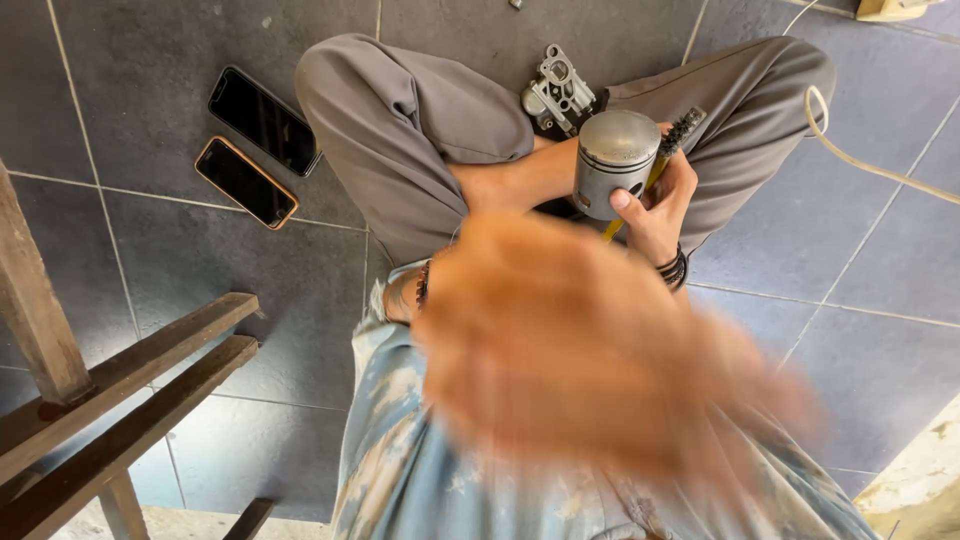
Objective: The person sits on the floor and uses a yellow-handled tool to scrape and clean the inside and outside surfaces of a metal piston. They rotate the piston to access different areas and continue the cleaning process.
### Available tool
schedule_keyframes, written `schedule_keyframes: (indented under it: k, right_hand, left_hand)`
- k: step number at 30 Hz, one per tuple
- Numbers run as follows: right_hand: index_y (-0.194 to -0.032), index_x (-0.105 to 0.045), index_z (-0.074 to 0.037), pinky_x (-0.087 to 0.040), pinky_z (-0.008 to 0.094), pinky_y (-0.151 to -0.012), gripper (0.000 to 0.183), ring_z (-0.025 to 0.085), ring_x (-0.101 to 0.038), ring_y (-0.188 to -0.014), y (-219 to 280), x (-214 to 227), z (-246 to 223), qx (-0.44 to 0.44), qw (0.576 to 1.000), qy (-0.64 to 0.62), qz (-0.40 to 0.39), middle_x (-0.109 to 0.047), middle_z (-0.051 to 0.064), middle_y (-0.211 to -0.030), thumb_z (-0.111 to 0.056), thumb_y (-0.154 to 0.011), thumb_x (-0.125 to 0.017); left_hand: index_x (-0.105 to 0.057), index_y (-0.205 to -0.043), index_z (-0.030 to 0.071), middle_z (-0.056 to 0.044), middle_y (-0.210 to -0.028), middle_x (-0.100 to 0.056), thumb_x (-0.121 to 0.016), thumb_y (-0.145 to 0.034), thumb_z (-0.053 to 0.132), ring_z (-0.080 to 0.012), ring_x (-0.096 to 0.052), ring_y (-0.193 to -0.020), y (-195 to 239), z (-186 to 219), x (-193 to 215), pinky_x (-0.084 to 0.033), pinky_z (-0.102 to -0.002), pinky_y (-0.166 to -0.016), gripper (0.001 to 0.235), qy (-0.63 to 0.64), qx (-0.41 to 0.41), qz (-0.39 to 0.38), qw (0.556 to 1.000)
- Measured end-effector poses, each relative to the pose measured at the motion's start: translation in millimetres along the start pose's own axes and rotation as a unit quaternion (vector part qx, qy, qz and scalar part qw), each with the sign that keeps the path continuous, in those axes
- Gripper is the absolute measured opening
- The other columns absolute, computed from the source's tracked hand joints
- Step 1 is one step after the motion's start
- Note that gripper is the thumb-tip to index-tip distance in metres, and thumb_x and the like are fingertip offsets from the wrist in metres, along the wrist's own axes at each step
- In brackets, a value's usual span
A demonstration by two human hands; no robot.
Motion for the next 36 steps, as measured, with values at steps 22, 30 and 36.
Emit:
schedule_keyframes:
  k: [22, 30, 36]
  right_hand:
    - [-0.095, -0.063, 0.007, -0.03, 0.024, -0.045, 0.067, 0.009, -0.038, -0.045, 4, 12, -24, 0.052, 0.99, 0.125, -0.036, -0.057, 0.012, -0.066, -0.048, -0.112, -0.029]
    - [-0.089, -0.069, 0.001, -0.037, 0.027, -0.05, 0.055, 0.011, -0.043, -0.046, 4, -14, -69, 0.05, 0.979, 0.172, -0.094, -0.053, 0.004, -0.054, -0.04, -0.112, -0.04]
    - [-0.096, -0.069, 0.003, -0.042, 0.032, -0.057, 0.05, 0.017, -0.044, -0.053, 7, -13, -71, 0.083, 0.967, 0.191, -0.145, -0.049, 0.005, -0.058, -0.044, -0.108, -0.056]
  left_hand:
    - [-0.04, -0.15, -0.001, -0.024, -0.139, -0.048, -0.072, -0.097, 0.041, -0.0273, -0.049, -0.128, 201, -191, 28, -0.038, -0.048, -0.118, 0.075, 0.059, 0.431, 0.505, 0.745]
    - [-0.045, -0.15, 0.0, -0.021, -0.141, -0.049, -0.08, -0.09, 0.045, -0.0304, -0.048, -0.137, 215, -176, 44, -0.029, -0.047, -0.122, 0.083, -0.02, 0.498, 0.386, 0.776]
    - [-0.056, -0.147, 0.008, -0.013, -0.131, -0.063, -0.079, -0.098, 0.034, -0.0164, -0.051, -0.13, 205, -151, 47, -0.039, -0.037, -0.114, 0.06, -0.019, 0.41, 0.328, 0.851]
Point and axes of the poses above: each hand's wrist, its own y-axis away from the middle knuckle, its own x-axis out of the back of the hand, z = x × y, the point moved 4 cm from there along -y, towards the middle knuckle
